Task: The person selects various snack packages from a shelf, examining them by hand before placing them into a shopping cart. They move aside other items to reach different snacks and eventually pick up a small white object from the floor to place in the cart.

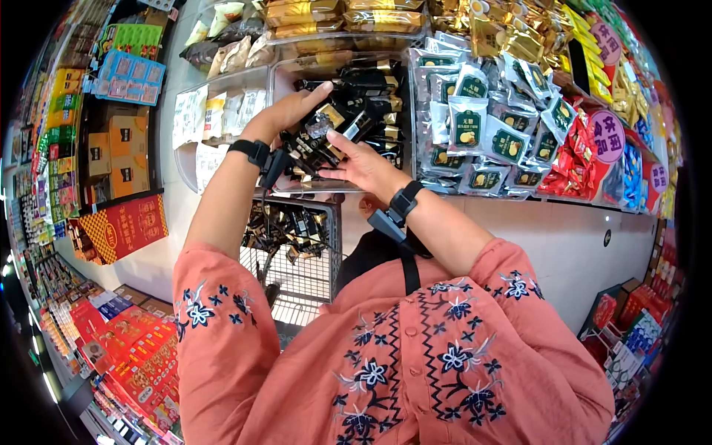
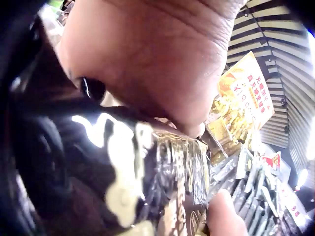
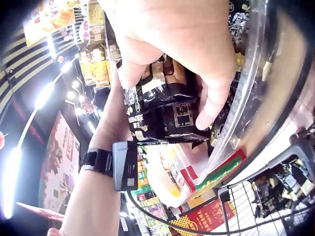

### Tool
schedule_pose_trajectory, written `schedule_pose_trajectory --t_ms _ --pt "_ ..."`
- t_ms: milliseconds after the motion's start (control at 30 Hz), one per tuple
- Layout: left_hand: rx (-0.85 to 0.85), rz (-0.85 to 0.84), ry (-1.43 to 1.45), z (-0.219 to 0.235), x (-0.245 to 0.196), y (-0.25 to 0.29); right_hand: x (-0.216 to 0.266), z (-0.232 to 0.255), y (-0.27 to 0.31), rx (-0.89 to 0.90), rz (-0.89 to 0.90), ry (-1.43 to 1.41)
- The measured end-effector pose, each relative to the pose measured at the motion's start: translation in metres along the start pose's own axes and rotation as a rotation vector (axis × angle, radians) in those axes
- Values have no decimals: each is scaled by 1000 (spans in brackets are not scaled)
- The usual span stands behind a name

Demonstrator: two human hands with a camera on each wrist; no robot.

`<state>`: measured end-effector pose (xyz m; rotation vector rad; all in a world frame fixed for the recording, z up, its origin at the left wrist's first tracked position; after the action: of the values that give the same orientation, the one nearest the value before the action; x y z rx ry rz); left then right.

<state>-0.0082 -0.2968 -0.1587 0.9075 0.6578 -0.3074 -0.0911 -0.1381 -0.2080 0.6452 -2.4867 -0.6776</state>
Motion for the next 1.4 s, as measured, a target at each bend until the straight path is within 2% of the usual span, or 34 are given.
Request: schedule_pose_trajectory --t_ms 67,100,233,267,333,367,400,433,467,500,533,600,700,833,900,967,1067,1100,1133,1267,1300,1333,1400 --pt "24 -56 92 -8 -5 19 0 -3 6 -5 -16 44" --pt "-19 -53 126 -9 -2 26 0 -6 11 6 -3 75" --pt "-77 -279 367 -12 -4 53 3 -19 29 67 -2 233" --pt "-155 -284 420 -9 -15 76 7 -29 38 65 43 300" --pt "-241 -237 426 -4 8 96 7 -42 46 72 41 378" --pt "-326 -249 416 0 -3 124 6 -53 55 114 34 426" --pt "-390 -263 336 5 6 141 8 -65 61 160 39 474" --pt "-457 -259 356 3 12 159 4 -72 66 162 -7 510" --pt "-523 -257 375 -2 17 181 -4 -79 68 186 23 540" --pt "-567 -244 354 -8 22 204 -16 -84 72 231 -11 602" --pt "-598 -262 455 -19 25 224 -26 -90 76 277 -44 662" --pt "-655 -134 555 -45 62 255 -58 -90 77 369 -188 749" --pt "-708 10 790 -97 122 284 -107 -77 74 382 -436 786" --pt "-655 195 991 -162 211 286 -167 -49 62 338 -694 745" --pt "-660 230 977 -166 227 285 -191 -35 52 315 -785 733" --pt "-655 289 1005 -174 260 278 -206 -31 42 296 -796 709" --pt "-626 403 834 -151 281 275 -233 -25 16 206 -762 654" --pt "-638 289 797 -138 287 266 -240 -29 11 218 -759 612" --pt "-625 368 704 -130 303 265 -245 -35 4 231 -752 570" --pt "-701 356 528 -82 323 263 -274 -50 -32 216 -676 378" --pt "-775 342 497 -76 331 264 -277 -55 -38 195 -664 386" --pt "-851 329 463 -71 338 267 -286 -53 -49 161 -671 411" --pt "-933 290 444 -80 361 263 -302 -34 -65 -41 -650 466"
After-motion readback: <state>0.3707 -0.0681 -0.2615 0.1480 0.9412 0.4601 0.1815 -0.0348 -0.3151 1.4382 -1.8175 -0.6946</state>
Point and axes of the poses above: each hand's wrist, its own y-axis away from the middle knuckle, its own z-axis out of the back of the hand, x = y × z, the point moved 6 cm from there along -y, towards the middle knuckle, and after that the axes turned 3 degrees about -x, right-handed, at the moved point
